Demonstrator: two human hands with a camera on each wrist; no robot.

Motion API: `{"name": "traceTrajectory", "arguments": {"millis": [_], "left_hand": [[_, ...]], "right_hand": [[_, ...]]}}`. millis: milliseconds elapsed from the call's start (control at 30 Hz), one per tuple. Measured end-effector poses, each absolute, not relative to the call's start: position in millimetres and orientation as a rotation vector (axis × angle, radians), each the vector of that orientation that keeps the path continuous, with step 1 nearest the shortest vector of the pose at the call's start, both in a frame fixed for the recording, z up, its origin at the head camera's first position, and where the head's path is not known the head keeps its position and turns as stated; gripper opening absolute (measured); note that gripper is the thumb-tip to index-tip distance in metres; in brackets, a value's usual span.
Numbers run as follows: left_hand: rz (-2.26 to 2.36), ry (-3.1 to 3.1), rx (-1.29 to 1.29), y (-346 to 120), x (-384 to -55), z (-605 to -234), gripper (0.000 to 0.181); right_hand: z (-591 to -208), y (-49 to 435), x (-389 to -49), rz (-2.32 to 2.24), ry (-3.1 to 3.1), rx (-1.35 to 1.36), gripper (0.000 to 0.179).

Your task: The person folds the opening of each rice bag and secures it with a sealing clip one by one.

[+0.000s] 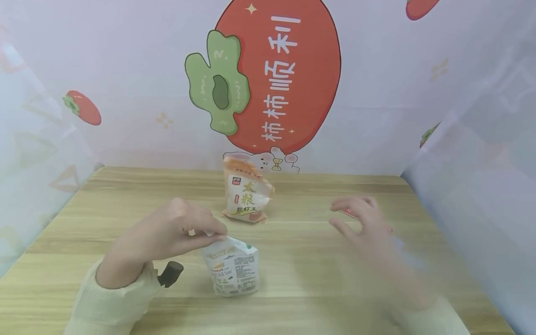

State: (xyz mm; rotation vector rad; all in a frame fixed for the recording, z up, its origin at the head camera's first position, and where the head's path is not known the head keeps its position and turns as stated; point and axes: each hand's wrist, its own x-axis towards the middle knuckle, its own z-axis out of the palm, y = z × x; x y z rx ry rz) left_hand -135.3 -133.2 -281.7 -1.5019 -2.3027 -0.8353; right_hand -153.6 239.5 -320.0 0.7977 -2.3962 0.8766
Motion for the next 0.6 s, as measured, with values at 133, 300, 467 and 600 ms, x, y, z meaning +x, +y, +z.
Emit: {"name": "traceTrajectory", "arguments": {"millis": [133, 300, 467, 600], "left_hand": [[-0.834, -2.320, -1.498, -133, -136, -282, 0.009], [-0.838, -2.320, -1.505, -132, -135, -281, 0.008], [-0.844, -2.330, -1.514, -132, -134, -281, 0.007], [-0.840, -2.336, -1.514, -132, -135, -281, 0.007]], "right_hand": [[-324, 258, -161, 0.837, -2.464, 0.689, 0.030], [-334, 282, -171, 0.831, -2.548, 0.584, 0.026], [-341, 301, -181, 0.826, -2.651, 0.469, 0.022], [-346, 312, -189, 0.845, -2.732, 0.429, 0.026]]}}
